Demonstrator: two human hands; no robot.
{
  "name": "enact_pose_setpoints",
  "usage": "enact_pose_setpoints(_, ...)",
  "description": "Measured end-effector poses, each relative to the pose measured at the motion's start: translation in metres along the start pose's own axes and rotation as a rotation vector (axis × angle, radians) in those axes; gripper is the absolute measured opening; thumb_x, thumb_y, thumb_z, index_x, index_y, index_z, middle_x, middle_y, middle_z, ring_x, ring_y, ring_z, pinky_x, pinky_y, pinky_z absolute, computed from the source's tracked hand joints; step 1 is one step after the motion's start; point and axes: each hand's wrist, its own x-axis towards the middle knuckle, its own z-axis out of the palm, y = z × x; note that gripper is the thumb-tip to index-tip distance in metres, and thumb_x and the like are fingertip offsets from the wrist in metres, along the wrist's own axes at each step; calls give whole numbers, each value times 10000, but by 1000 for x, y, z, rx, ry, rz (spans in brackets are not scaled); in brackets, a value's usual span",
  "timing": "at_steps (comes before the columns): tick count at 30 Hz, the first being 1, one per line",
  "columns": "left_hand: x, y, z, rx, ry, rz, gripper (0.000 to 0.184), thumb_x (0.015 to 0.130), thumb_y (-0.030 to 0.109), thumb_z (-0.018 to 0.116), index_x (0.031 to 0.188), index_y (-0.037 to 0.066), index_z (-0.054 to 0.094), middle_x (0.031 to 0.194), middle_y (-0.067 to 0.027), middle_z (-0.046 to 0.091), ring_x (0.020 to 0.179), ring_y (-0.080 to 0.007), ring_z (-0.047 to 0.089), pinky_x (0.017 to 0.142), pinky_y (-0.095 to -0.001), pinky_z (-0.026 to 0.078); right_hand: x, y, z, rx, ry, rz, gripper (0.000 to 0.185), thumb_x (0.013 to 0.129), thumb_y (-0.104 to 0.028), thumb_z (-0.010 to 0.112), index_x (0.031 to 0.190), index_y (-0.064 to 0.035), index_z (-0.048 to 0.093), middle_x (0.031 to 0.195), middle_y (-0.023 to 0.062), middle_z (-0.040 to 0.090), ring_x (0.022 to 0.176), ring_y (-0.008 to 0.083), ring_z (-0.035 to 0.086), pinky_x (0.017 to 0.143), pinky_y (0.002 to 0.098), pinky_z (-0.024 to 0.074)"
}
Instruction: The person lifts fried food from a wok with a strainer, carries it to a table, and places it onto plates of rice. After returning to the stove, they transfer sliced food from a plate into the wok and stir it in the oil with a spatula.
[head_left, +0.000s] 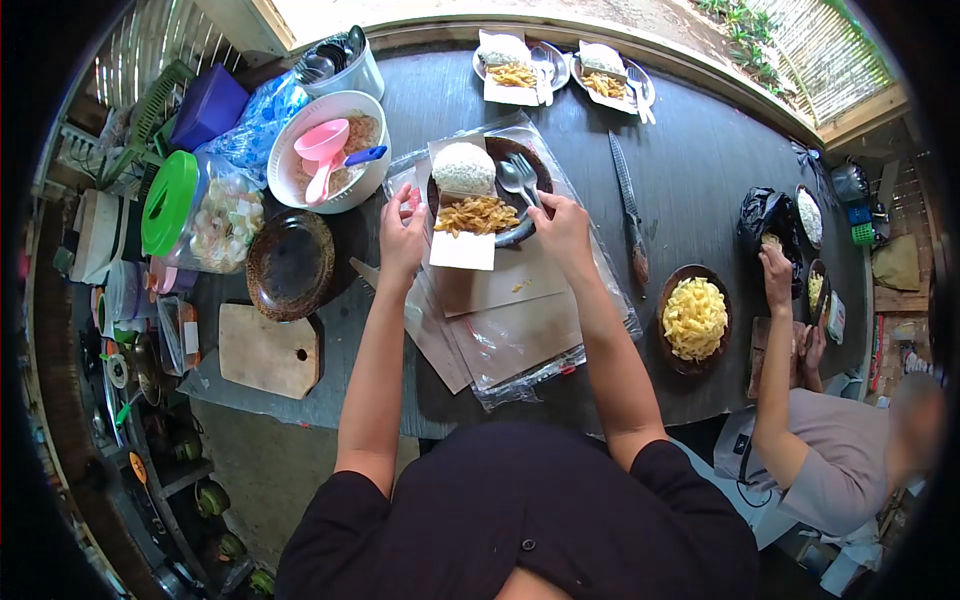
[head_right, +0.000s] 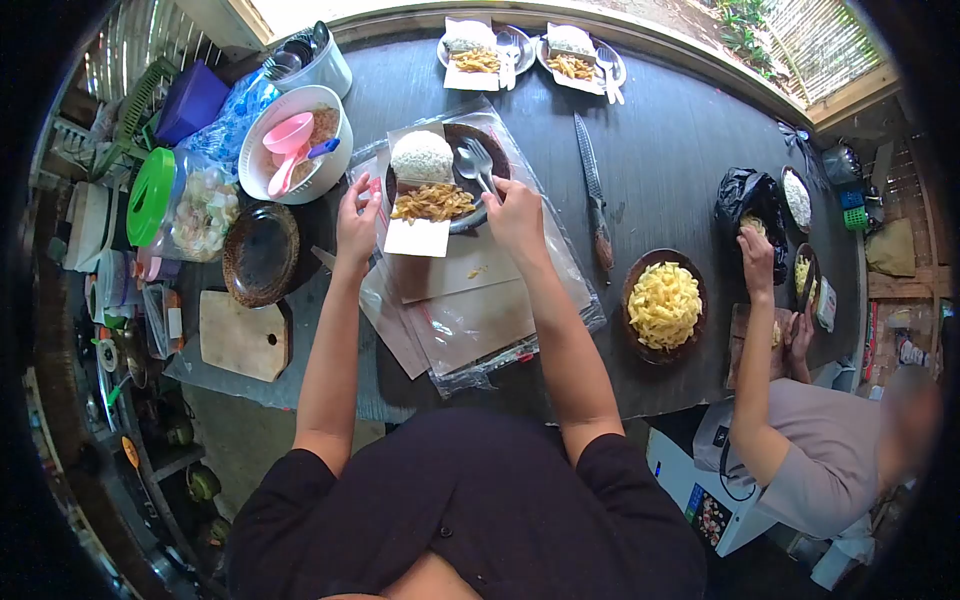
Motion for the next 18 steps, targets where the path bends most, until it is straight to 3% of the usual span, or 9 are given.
enact_pose_setpoints(4, 3, -14, 2, -16, -17, -15, 470, 903, 143, 572, 1347, 26, 471, 1205, -123, 550, 1013, -196, 574, 902, -306, 452, -4, -7, -5, -141, 23, -67, 306, 786, -133, 687, 1054, 15, 675, 947, 199, 635, 845, 329, 640, 764, 394, 500)
enact_pose_setpoints(10, 8, -14, 1, -31, -75, -75, 488, 899, 108, 565, 1354, -23, 446, 1181, -128, 598, 998, -177, 600, 872, -295, 471, -3, -4, -10, -116, 52, -97, 290, 782, -139, 688, 1030, 13, 681, 917, 171, 630, 821, 324, 637, 748, 391, 502)
enact_pose_setpoints(12, 12, -19, -1, 42, -121, -34, 461, 924, 56, 530, 1367, -29, 432, 1075, -43, 609, 730, -64, 554, 613, -212, 462, -2, -3, -14, -116, 40, -59, 297, 785, -138, 682, 1042, 11, 676, 898, 164, 634, 808, 324, 636, 745, 392, 502)
enact_pose_setpoints(17, 19, -34, 0, 76, -123, 10, 449, 917, 53, 539, 1351, -23, 457, 989, -19, 611, 652, -55, 534, 580, -217, 451, 7, 5, -18, -140, 77, -15, 332, 803, -142, 667, 1095, 15, 650, 872, 141, 653, 748, 264, 661, 682, 376, 530)
enact_pose_setpoints(18, 20, -36, -1, 89, -136, 6, 440, 913, 51, 542, 1342, -21, 471, 971, -17, 611, 637, -52, 528, 573, -218, 447, 10, 7, -18, 49, 4, 146, 327, 821, -133, 652, 1112, 17, 641, 891, 131, 660, 732, 224, 666, 635, 356, 540)
